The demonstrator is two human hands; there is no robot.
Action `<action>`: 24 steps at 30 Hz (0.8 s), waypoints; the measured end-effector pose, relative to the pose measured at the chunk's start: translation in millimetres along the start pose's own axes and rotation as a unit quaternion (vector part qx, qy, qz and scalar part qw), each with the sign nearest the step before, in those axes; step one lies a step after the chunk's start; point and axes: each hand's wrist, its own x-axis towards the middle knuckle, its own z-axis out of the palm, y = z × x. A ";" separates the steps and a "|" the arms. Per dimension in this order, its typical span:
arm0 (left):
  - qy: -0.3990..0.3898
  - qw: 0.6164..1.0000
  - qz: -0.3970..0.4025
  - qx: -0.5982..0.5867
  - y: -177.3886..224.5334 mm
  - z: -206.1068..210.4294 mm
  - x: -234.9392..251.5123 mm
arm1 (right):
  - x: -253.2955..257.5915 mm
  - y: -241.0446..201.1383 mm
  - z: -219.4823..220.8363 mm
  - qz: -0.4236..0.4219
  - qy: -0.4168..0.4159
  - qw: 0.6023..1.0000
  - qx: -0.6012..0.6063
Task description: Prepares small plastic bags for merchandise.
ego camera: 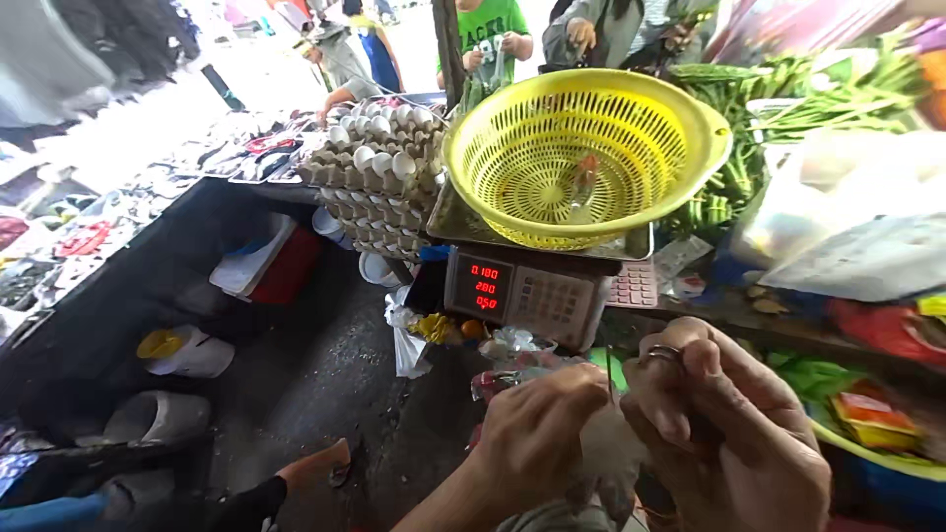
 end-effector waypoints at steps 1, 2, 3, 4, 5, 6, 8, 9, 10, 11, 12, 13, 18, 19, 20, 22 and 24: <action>0.000 0.997 -0.035 -0.064 0.4 4.2 8.4 | 0.4 -3.7 -4.1 0.007 0.013 1.000 0.009; -0.003 0.991 -0.072 -0.116 0.8 8.9 17.4 | 2.1 -6.4 -8.7 0.015 0.034 0.999 0.018; -0.010 0.982 -0.104 -0.155 0.7 13.7 25.8 | 5.2 -8.6 -14.5 0.028 0.061 0.997 0.039; -0.024 0.976 -0.124 -0.178 -0.4 18.5 33.0 | 9.3 -11.1 -22.2 0.041 0.082 0.994 0.067; -0.039 0.973 -0.133 -0.186 -2.2 23.9 37.8 | 13.1 -14.0 -30.2 0.051 0.099 0.989 0.098; -0.051 0.972 -0.135 -0.183 -4.0 30.3 40.4 | 16.2 -17.2 -37.5 0.057 0.113 0.984 0.123; -0.060 0.975 -0.132 -0.167 -7.1 44.3 42.6 | 20.1 -24.1 -50.3 0.059 0.128 0.979 0.149; -0.060 0.977 -0.130 -0.159 -8.3 51.0 44.2 | 21.6 -27.2 -55.8 0.057 0.133 0.978 0.153; -0.057 0.979 -0.128 -0.151 -9.2 57.4 46.3 | 23.1 -29.9 -60.7 0.054 0.139 0.977 0.150; -0.052 0.980 -0.127 -0.146 -10.2 63.3 48.8 | 24.8 -32.6 -64.6 0.053 0.147 0.977 0.144; -0.048 0.980 -0.126 -0.144 -11.5 68.7 51.3 | 26.4 -35.3 -68.2 0.053 0.156 0.977 0.136; -0.045 0.981 -0.125 -0.143 -12.9 73.7 53.8 | 27.8 -37.7 -71.4 0.052 0.165 0.977 0.126; -0.033 0.980 -0.120 -0.153 -18.7 95.5 62.6 | 33.1 -44.1 -83.9 0.041 0.189 0.976 0.099; -0.030 0.980 -0.121 -0.152 -19.3 99.2 63.3 | 33.2 -44.9 -85.1 0.042 0.194 0.976 0.094; -0.031 0.980 -0.124 -0.155 -19.5 102.0 63.9 | 32.8 -45.5 -86.0 0.043 0.202 0.975 0.088; -0.035 0.973 -0.138 -0.182 -19.4 105.3 65.1 | 31.9 -45.8 -87.1 0.042 0.211 0.973 0.080; -0.028 0.958 -0.166 -0.234 -18.0 106.7 65.4 | 30.3 -45.8 -87.1 0.039 0.216 0.973 0.075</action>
